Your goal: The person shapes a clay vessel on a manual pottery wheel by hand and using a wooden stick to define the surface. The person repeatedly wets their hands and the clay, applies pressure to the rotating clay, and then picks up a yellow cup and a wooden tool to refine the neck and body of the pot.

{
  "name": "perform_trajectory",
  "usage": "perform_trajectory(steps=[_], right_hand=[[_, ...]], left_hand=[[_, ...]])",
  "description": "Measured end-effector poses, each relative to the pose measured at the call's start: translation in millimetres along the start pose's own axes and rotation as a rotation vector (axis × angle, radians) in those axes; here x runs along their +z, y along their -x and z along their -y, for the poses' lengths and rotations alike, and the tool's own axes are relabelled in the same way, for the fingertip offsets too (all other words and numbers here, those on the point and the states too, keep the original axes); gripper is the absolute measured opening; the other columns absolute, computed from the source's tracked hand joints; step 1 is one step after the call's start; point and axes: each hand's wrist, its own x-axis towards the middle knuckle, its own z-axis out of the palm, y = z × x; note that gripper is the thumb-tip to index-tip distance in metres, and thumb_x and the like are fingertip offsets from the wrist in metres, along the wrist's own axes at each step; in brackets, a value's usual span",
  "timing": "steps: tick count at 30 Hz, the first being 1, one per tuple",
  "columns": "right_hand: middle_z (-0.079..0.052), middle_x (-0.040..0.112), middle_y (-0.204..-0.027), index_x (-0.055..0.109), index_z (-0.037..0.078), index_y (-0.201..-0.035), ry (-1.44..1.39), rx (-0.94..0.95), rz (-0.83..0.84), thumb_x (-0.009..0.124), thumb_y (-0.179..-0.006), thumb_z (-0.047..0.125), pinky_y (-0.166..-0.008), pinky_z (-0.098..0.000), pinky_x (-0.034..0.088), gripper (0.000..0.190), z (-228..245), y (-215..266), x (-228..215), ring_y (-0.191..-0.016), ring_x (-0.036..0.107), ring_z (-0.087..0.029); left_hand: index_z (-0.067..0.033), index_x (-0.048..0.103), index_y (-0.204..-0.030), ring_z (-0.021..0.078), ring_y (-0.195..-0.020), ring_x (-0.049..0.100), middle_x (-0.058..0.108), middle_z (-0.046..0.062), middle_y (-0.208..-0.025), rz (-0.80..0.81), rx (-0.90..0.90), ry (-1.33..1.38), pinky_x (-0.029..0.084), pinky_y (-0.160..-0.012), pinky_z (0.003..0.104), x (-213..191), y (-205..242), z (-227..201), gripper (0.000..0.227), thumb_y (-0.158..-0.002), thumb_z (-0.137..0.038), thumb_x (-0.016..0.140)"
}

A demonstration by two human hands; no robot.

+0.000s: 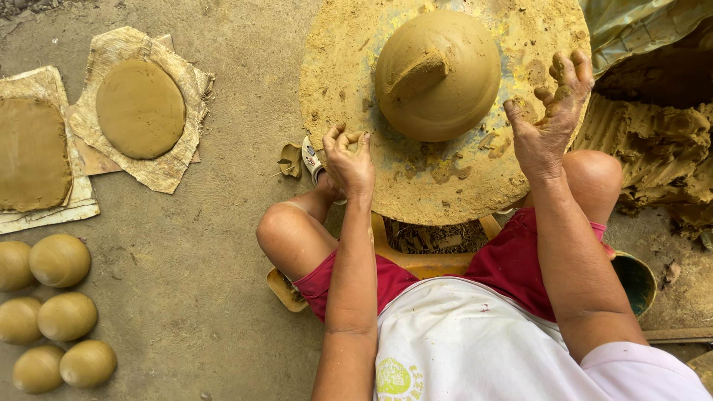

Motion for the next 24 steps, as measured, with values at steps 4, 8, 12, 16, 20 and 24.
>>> perform_trajectory(steps=[4,8,12,16,20,24], right_hand=[[-0.007,0.022,-0.168,0.038,0.013,-0.162,0.057,0.019,-0.022,0.09,-0.093,-0.002,-0.119,-0.0417,0.054,0.088,0,-1,0,-0.154,0.044,-0.031],[-0.006,0.022,-0.169,0.038,0.015,-0.162,0.027,0.009,-0.028,0.09,-0.098,-0.003,-0.118,-0.0411,0.056,0.084,-3,-1,-1,-0.153,0.047,-0.029],[-0.006,0.023,-0.168,0.039,0.013,-0.162,0.034,0.014,-0.002,0.087,-0.099,-0.005,-0.118,-0.04,0.056,0.082,-5,-2,-1,-0.154,0.046,-0.028],[-0.006,0.022,-0.169,0.036,0.011,-0.163,0.027,0.015,0.021,0.085,-0.099,-0.008,-0.122,-0.0395,0.052,0.083,-5,-3,-1,-0.154,0.046,-0.028],[-0.007,0.023,-0.168,0.037,0.011,-0.163,0.051,0.028,0.028,0.084,-0.099,-0.007,-0.121,-0.0386,0.052,0.081,-4,-3,-1,-0.155,0.045,-0.028],[-0.008,0.023,-0.168,0.038,0.012,-0.162,0.077,0.039,0.041,0.085,-0.102,-0.005,-0.12,-0.0384,0.053,0.078,-1,-3,-1,-0.154,0.046,-0.029]], left_hand=[[-0.0118,0.061,-0.116,0.0241,-0.099,0.074,0.068,0.013,-0.11,0.153,-0.03,0.646,0.064,-0.085,0.031,4,-10,-26,0.03,-0.09,-0.008,0.074],[-0.0101,0.07,-0.115,0.0222,-0.096,0.076,0.076,0.009,-0.105,0.217,0.109,0.203,0.065,-0.083,0.033,5,-19,-49,0.042,-0.083,-0.035,0.082],[-0.0085,0.068,-0.124,0.0248,-0.116,0.071,0.073,0.01,-0.12,0.199,0.449,0.133,0.062,-0.098,0.039,4,-36,-68,0.063,-0.08,-0.052,0.08],[-0.0106,0.07,-0.122,0.0213,-0.109,0.076,0.076,0.008,-0.114,0.297,0.411,0.117,0.064,-0.095,0.035,0,-46,-78,0.069,-0.073,-0.057,0.083],[-0.0125,0.071,-0.119,0.0189,-0.1,0.077,0.077,0.006,-0.111,0.256,0.458,-0.016,0.064,-0.089,0.033,3,-48,-78,0.065,-0.071,-0.053,0.086],[-0.0154,0.069,-0.122,0.0172,-0.105,0.075,0.075,0.003,-0.115,0.245,0.51,-0.001,0.065,-0.092,0.032,8,-51,-76,0.063,-0.072,-0.05,0.087]])
